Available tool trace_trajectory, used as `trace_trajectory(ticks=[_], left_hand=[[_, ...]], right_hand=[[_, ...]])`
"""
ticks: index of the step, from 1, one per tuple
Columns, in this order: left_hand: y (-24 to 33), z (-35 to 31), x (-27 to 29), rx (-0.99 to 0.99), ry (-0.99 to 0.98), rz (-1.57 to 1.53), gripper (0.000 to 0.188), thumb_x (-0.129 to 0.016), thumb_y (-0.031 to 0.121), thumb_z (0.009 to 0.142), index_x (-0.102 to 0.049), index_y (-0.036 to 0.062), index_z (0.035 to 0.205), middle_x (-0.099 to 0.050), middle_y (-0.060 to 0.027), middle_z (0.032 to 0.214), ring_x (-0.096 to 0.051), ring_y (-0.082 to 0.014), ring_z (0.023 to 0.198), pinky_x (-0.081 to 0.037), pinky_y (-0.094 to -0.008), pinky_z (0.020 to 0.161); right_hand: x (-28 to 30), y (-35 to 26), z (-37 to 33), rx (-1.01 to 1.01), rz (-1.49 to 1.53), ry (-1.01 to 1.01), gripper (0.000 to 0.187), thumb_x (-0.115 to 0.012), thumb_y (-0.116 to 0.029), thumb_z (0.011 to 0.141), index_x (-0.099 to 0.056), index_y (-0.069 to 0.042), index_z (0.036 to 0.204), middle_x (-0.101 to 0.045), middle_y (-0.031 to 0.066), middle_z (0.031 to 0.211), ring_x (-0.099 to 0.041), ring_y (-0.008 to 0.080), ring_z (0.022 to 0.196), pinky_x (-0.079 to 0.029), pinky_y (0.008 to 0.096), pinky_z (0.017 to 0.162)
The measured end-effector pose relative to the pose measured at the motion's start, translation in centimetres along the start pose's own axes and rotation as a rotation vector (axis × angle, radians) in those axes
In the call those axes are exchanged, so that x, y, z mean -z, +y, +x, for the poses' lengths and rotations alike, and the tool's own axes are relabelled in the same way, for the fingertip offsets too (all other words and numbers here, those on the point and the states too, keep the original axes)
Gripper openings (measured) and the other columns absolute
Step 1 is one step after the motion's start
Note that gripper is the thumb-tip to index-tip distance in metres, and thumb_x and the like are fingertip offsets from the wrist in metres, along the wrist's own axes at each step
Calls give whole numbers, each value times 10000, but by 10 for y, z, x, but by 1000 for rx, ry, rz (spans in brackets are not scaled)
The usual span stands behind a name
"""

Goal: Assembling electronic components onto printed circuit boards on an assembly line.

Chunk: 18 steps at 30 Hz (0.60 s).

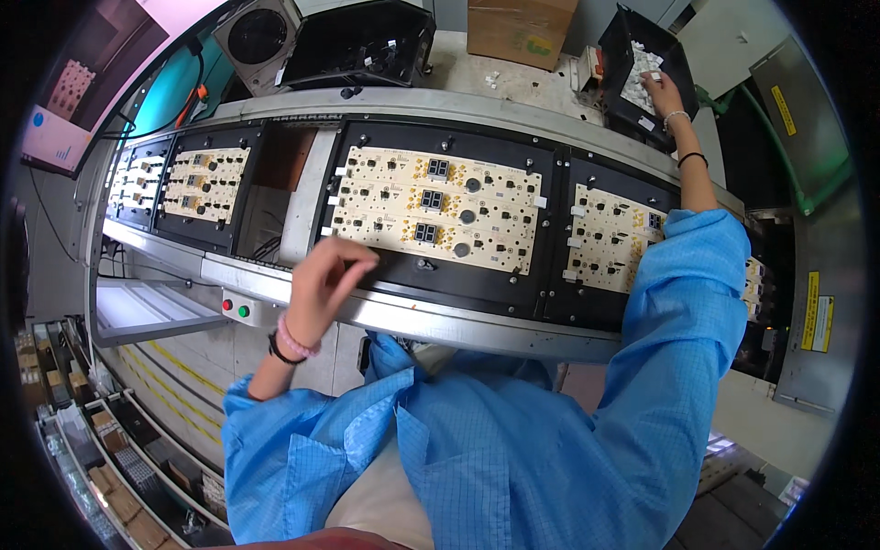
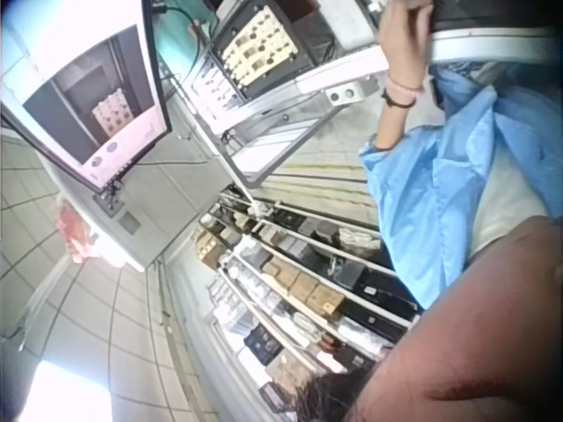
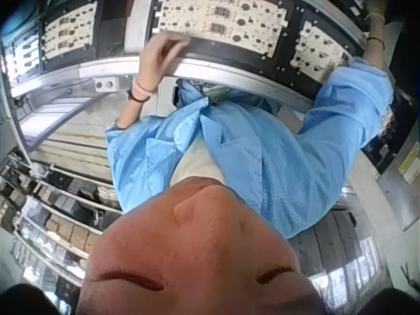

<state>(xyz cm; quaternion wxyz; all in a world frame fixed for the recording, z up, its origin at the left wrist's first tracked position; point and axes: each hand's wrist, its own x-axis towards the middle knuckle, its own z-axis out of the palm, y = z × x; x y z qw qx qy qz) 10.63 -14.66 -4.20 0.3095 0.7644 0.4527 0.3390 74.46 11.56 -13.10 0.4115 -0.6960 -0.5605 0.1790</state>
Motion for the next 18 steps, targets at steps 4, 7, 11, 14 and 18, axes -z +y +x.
trace_trajectory(ticks=[4, 7, 11, 14, 18], left_hand=[[-9, 44, 2, -263, 61, 215, 166, -696, -14, 776, -652, 54, 920, -631, -55, 825, -529, -156, 615, -412, -247, 526], [-24, 75, 1, -321, 31, 332, 166, -704, 13, 758, -647, 70, 903, -628, -71, 825, -597, -232, 713, -463, -293, 580], [-33, 105, -5, -406, -2, 460, 122, -694, 87, 782, -636, 87, 889, -619, -57, 811, -606, -224, 715, -482, -314, 598], [-34, 123, -16, -436, -25, 496, 106, -682, 109, 796, -628, 95, 887, -606, -38, 803, -603, -212, 715, -490, -311, 604], [-42, 136, -28, -473, -64, 526, 61, -636, 136, 817, -600, 102, 852, -594, -7, 793, -592, -196, 777, -499, -318, 622]], right_hand=[[24, -4, -1, -269, 329, -36, 262, -527, -262, 952, -629, -74, 1104, -475, -52, 685, -397, 55, 536, -313, 214, 476], [45, -10, -6, -365, 961, -159, 293, -508, -210, 961, -560, -2, 1160, -512, 15, 790, -439, 80, 605, -346, 220, 472], [33, -96, -45, -490, 1449, -50, 377, -472, -146, 958, -443, 57, 1275, -558, 135, 1049, -503, 170, 789, -446, 242, 657], [39, -96, -72, -480, 1589, -156, 400, -441, -89, 951, -405, 59, 1321, -549, 137, 1077, -500, 190, 834, -445, 262, 725], [35, -129, -132, -523, 1754, -694, 418, -423, -48, 958, -368, 47, 1362, -529, 79, 982, -462, 132, 786, -422, 244, 713]])
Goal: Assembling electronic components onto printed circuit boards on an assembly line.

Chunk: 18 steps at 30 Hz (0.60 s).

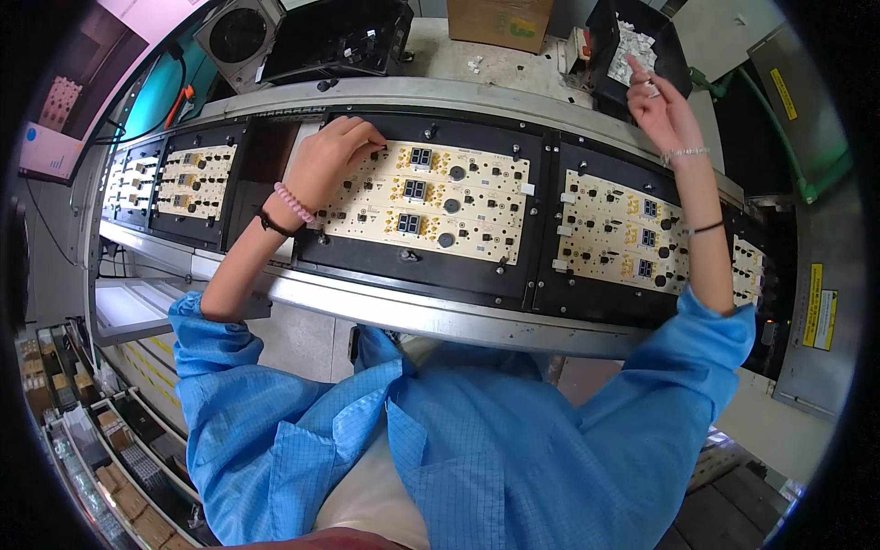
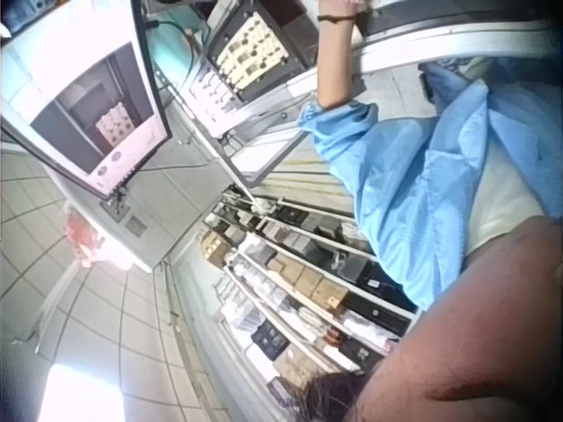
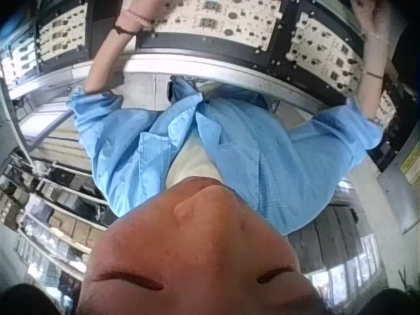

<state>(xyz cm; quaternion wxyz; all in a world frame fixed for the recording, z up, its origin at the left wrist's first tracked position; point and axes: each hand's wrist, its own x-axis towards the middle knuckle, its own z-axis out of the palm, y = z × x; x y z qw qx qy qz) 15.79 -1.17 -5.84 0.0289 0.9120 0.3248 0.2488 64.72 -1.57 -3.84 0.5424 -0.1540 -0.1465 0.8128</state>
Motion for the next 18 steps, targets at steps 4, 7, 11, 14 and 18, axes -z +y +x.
trace_trajectory(ticks=[4, 7, 11, 14, 18], left_hand=[[3, 5, -3, 29, -22, -33, 63, -640, 132, 815, -605, 102, 858, -612, -10, 795, -602, -203, 787, -502, -327, 640], [3, 6, -8, 54, -7, -98, 74, -651, 127, 811, -617, 101, 872, -635, -21, 807, -616, -214, 780, -503, -331, 648], [6, 7, -3, 261, -108, -216, 79, -663, 126, 809, -630, 99, 877, -654, -38, 822, -627, -230, 768, -505, -331, 656], [7, 4, 2, 181, -34, -182, 67, -665, 125, 811, -637, 95, 863, -659, -50, 829, -630, -241, 762, -505, -332, 655], [-6, -2, 11, 197, 3, -248, 89, -685, 136, 807, -651, 92, 877, -649, -49, 812, -592, -216, 692, -477, -312, 610]], right_hand=[[-32, 40, -19, -20, -110, 145, 306, -395, -139, 1014, -416, 32, 1267, -490, 51, 954, -419, 93, 706, -368, 200, 543], [-45, 54, -24, -97, -160, 104, 289, -391, -152, 1020, -417, 22, 1248, -481, 45, 974, -421, 87, 701, -371, 198, 529], [-63, 71, -18, -94, -268, 176, 345, -373, -157, 1026, -372, -15, 1341, -452, 24, 923, -411, 77, 684, -370, 188, 526], [-73, 81, -13, -102, -341, -10, 388, -423, -179, 1015, -356, -24, 1364, -472, 13, 837, -398, 54, 641, -365, 171, 515], [-67, 86, 0, -94, -319, 27, 368, -430, -183, 1014, -381, -54, 1355, -399, -20, 754, -343, 43, 587, -332, 167, 498]])
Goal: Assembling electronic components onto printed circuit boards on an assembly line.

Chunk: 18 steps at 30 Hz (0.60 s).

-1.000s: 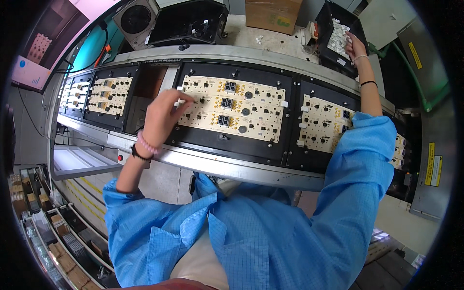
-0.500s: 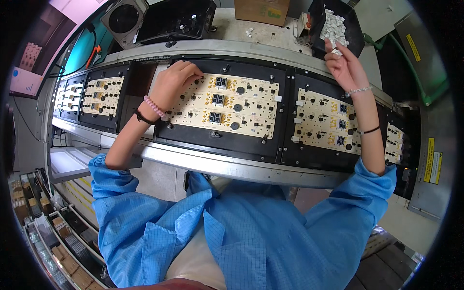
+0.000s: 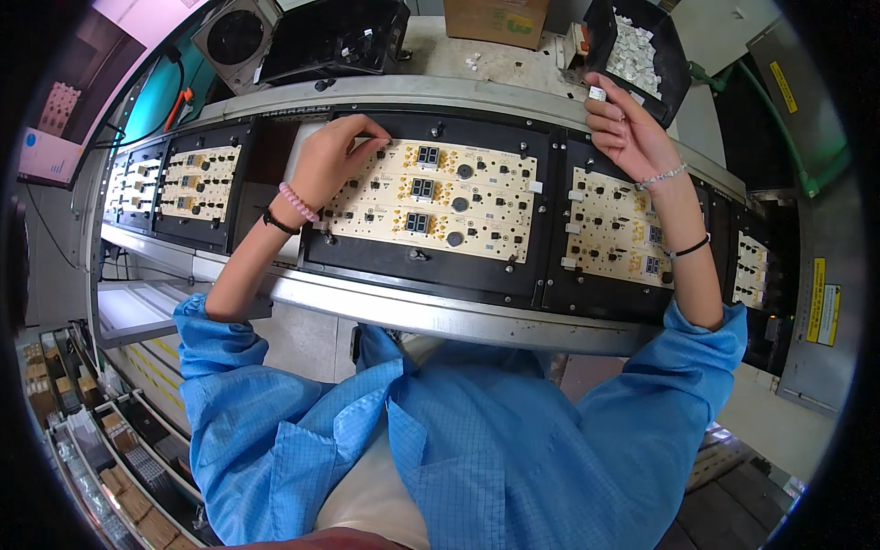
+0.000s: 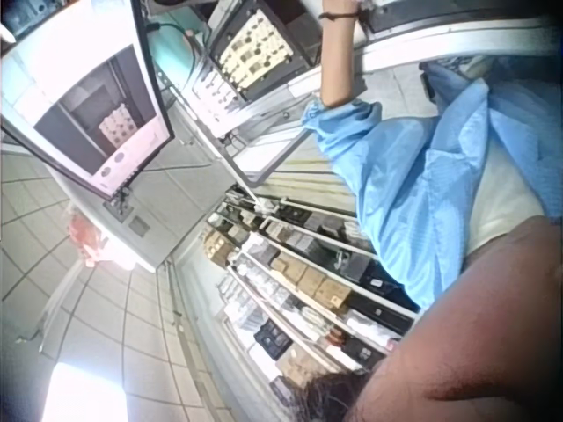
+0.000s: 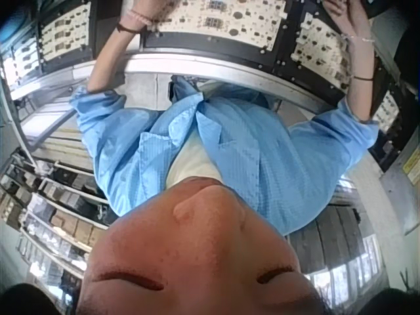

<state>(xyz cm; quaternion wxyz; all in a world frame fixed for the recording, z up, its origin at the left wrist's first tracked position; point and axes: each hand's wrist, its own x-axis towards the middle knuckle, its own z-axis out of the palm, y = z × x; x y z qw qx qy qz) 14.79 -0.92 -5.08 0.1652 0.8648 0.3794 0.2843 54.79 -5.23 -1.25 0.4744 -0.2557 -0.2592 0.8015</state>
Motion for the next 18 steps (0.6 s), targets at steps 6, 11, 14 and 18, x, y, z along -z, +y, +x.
trace_trajectory(ticks=[6, 11, 14, 18], left_hand=[[-10, -3, 13, -69, -10, 19, 103, -693, 148, 808, -648, 98, 885, -641, -43, 800, -589, -204, 662, -473, -301, 585], [-10, -4, 17, -124, -33, 92, 90, -668, 137, 820, -632, 104, 895, -645, -39, 826, -622, -223, 734, -503, -322, 627], [-4, -1, 14, -144, -69, 159, 90, -661, 126, 816, -631, 107, 898, -645, -35, 837, -625, -221, 769, -510, -327, 641], [-1, 2, 11, -213, -88, 217, 94, -657, 118, 808, -634, 108, 899, -645, -26, 834, -625, -215, 803, -511, -330, 643]], right_hand=[[-22, 9, 7, -22, 18, -26, 342, -451, -192, 1008, -421, -53, 1319, -395, -35, 748, -313, 28, 563, -309, 156, 482], [-48, 16, 8, 28, -213, 161, 442, -486, -175, 989, -357, 0, 1373, -493, -19, 857, -344, 5, 588, -314, 145, 479], [-35, 15, 5, 7, -285, 117, 463, -487, -163, 986, -340, 4, 1392, -504, -14, 889, -352, 2, 595, -319, 142, 484], [-24, 11, 3, -19, -246, 41, 440, -452, -131, 996, -321, -3, 1396, -471, 1, 893, -365, 19, 598, -329, 150, 481]])
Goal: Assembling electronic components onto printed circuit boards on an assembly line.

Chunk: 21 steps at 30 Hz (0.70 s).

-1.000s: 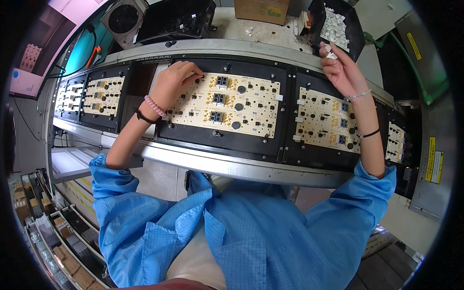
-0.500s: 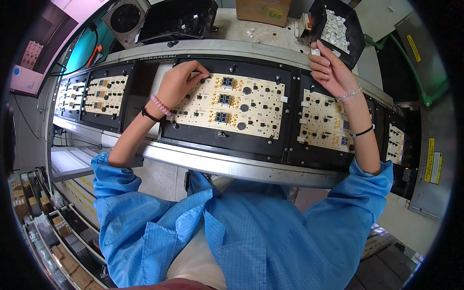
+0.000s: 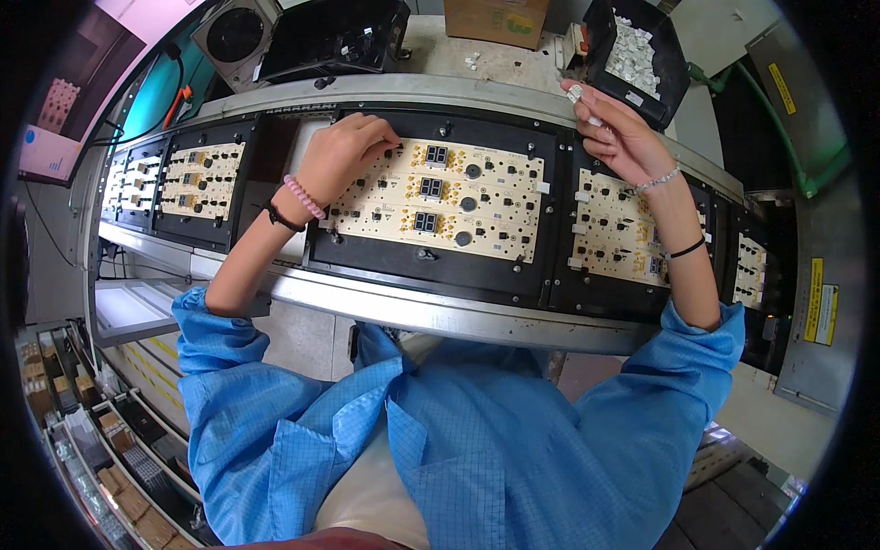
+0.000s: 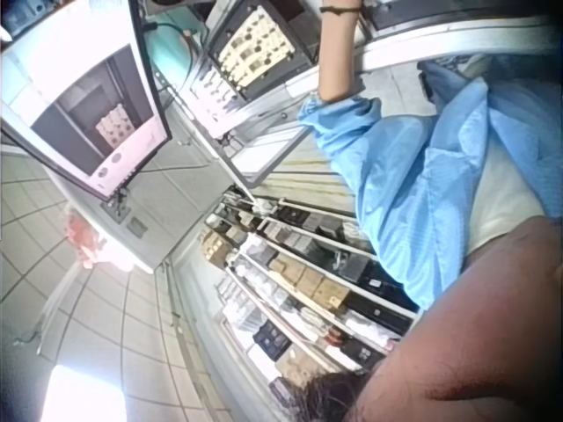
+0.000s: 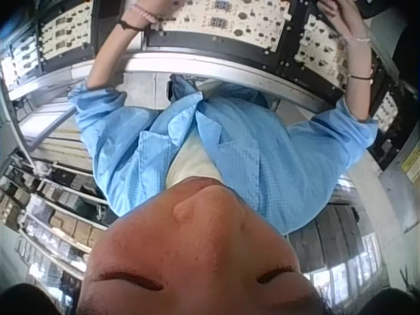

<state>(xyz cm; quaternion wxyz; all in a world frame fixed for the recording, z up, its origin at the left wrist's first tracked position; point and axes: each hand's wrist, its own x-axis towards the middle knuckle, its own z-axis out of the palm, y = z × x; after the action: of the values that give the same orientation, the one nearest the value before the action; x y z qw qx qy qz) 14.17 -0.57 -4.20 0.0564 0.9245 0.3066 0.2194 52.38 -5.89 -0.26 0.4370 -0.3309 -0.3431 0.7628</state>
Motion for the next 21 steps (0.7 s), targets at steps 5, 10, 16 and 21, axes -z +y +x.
trace_trajectory(ticks=[5, 10, 16, 21], left_hand=[[7, 6, 11, -64, -94, 82, 95, -622, 99, 843, -639, 103, 936, -651, -47, 858, -631, -193, 815, -501, -310, 624], [-20, -8, 31, 602, -200, -1954, 189, -472, 29, 944, -548, -10, 1112, -622, -110, 1124, -598, -130, 933, -500, -264, 761], [1, -18, 25, 728, -13, -1949, 257, -361, -100, 920, -451, -60, 1158, -443, -264, 1348, -482, -285, 1257, -405, -354, 1084], [16, -17, 15, 666, -161, -1831, 253, -438, -62, 934, -440, -58, 1187, -450, -279, 1344, -505, -302, 1234, -431, -326, 1057]], right_hand=[[-10, 9, -4, -11, -27, 206, 396, -481, -178, 992, -408, 7, 1334, -499, -4, 925, -348, 16, 575, -324, 141, 482], [-28, 14, -13, -68, -315, 130, 332, -551, -210, 959, -530, -5, 1220, -522, -22, 929, -346, 15, 565, -297, 140, 486], [-33, 33, -31, -228, -732, 220, 194, -625, -195, 912, -599, -66, 1055, -451, -85, 714, -364, -3, 559, -275, 157, 486], [-32, 42, -44, -145, -1113, 191, 136, -673, -135, 864, -597, -81, 962, -395, -80, 694, -362, 13, 597, -315, 177, 533]])
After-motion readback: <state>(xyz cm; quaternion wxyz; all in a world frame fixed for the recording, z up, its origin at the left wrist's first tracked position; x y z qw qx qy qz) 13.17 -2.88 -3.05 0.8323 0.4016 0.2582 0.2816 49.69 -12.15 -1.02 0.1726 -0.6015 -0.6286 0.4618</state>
